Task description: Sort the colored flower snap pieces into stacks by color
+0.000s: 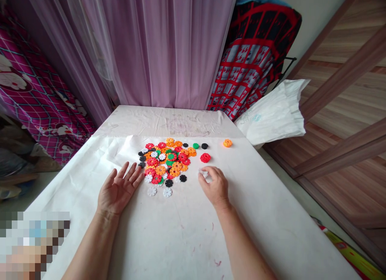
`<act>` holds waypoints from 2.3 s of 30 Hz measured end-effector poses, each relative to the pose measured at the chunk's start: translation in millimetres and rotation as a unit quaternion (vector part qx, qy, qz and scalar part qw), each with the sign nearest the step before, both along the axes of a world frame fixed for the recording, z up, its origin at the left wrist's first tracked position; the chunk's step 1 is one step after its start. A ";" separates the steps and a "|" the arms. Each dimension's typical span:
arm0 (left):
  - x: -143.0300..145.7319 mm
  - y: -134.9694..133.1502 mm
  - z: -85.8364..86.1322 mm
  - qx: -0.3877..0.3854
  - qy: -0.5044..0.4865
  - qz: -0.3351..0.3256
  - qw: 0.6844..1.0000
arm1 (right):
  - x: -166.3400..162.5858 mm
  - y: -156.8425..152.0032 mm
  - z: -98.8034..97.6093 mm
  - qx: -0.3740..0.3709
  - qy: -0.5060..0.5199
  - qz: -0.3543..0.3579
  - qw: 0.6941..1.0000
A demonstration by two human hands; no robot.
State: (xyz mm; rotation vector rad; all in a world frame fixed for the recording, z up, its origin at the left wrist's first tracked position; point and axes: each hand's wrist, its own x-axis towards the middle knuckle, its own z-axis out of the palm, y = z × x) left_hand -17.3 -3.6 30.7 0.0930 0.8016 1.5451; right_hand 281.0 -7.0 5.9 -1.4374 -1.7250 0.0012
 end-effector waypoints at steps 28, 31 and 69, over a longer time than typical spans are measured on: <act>3.2 -0.1 4.1 -0.023 -0.051 0.022 0.998 | -26.4 -12.2 -0.9 -0.024 -0.072 0.098 0.992; 2.5 0.2 2.7 -0.020 -0.041 0.019 0.999 | -57.9 -20.1 -1.1 -0.091 -0.104 0.158 0.978; 5.4 -2.0 7.8 -0.022 -0.019 0.021 0.999 | 35.9 12.0 -10.3 -0.051 -0.061 -0.098 0.992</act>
